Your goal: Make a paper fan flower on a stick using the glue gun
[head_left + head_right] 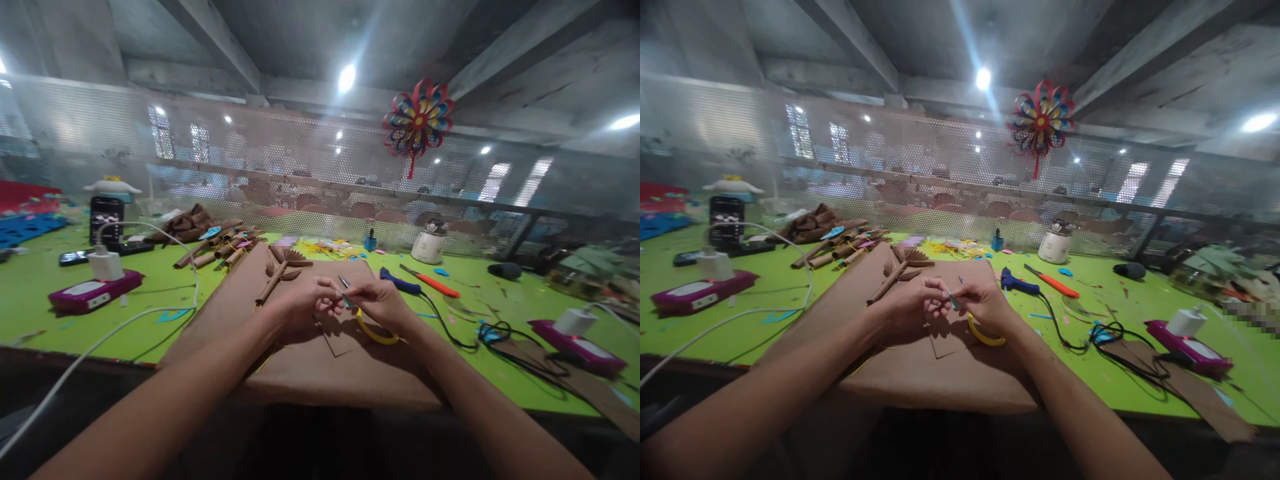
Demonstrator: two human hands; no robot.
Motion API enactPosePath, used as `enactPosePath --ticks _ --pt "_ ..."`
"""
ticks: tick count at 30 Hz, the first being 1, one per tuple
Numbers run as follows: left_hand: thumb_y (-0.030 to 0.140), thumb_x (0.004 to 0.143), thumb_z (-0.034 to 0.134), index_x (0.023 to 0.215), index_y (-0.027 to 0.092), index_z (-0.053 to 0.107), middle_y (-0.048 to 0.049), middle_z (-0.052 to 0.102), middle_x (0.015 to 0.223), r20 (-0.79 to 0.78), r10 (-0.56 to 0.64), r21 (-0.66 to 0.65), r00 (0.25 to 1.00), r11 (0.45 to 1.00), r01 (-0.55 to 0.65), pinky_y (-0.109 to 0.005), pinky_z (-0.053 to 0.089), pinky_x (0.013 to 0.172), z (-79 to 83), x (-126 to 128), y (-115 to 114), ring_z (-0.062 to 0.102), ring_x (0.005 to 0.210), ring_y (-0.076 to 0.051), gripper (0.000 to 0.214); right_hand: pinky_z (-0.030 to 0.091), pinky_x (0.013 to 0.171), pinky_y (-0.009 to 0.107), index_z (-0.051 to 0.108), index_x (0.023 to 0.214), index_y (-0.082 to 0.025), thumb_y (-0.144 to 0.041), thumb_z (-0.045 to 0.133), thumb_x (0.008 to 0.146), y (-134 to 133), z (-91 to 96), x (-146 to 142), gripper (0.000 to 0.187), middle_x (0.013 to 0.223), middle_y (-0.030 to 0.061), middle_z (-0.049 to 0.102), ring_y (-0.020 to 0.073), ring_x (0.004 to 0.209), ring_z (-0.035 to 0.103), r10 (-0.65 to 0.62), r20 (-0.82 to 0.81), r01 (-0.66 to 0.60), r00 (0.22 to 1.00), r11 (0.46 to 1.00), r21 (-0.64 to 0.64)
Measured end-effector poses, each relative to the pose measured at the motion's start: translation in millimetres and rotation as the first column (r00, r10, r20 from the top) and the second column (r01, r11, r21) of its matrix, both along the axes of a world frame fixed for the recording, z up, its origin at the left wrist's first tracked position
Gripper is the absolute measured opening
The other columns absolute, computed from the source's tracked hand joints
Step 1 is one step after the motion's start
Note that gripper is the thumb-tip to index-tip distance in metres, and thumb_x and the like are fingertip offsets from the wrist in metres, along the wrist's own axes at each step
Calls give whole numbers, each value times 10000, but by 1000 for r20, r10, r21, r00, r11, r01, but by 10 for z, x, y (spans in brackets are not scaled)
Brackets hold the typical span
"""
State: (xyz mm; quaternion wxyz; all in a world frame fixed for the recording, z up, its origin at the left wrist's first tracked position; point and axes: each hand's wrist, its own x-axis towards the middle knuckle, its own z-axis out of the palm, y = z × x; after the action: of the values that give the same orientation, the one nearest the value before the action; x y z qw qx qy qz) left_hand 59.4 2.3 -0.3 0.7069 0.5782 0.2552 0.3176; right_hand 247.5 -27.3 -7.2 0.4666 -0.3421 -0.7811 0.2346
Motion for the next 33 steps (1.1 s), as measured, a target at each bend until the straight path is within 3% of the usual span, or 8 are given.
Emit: enactPosePath --ticks 6,11,14,17,22,27,33 --pt "188 704 661 726 93 623 -108 664 730 62 -16 22 998 1000 14 -293 495 729 8 5 -22 633 685 -156 104 542 573 280 707 799 -193 -279 593 799 59 -51 20 143 739 44 702 155 630 642 -27 17 24 1000 991 133" --pt "233 745 643 688 91 607 -86 636 657 -47 73 24 996 997 -72 -225 473 600 -42 37 6 600 598 -117 158 528 562 263 695 791 -194 -276 560 830 60 -106 -2 163 773 50 695 140 615 628 -22 62 11 998 984 177" --pt "227 760 642 663 110 569 -65 624 617 -116 104 25 988 995 -101 -206 457 552 -69 61 11 581 558 -99 168 509 530 260 697 796 -186 -285 563 819 66 -127 -17 168 761 49 691 124 550 602 -13 40 10 999 995 96" --pt "214 792 617 679 123 551 -53 613 615 -95 126 10 987 992 -126 -213 463 554 -79 80 7 572 560 -96 160 498 530 264 702 802 -177 -296 626 757 61 -96 -24 149 722 38 687 127 547 593 -16 -36 12 999 995 -103" --pt "145 818 570 680 122 544 -66 630 676 -57 147 -22 988 989 -148 -237 470 598 -67 79 6 576 578 -93 143 478 577 259 706 784 -148 -279 718 642 71 -58 2 193 656 11 671 108 554 569 -61 -200 -18 978 927 -375" --pt "157 749 664 665 112 567 -72 639 695 -24 105 5 994 994 -105 -253 469 664 -67 59 12 585 604 -95 136 465 608 268 699 793 -143 -280 725 639 123 -117 46 208 664 12 669 110 573 576 -54 -289 -75 956 905 -418" --pt "179 668 735 671 111 611 -51 641 675 -4 56 -1 998 998 -56 -250 471 673 -72 39 32 599 633 -107 142 469 592 274 686 751 -152 -287 739 608 86 -49 9 204 663 3 665 108 554 564 -85 -262 -15 961 934 -357"
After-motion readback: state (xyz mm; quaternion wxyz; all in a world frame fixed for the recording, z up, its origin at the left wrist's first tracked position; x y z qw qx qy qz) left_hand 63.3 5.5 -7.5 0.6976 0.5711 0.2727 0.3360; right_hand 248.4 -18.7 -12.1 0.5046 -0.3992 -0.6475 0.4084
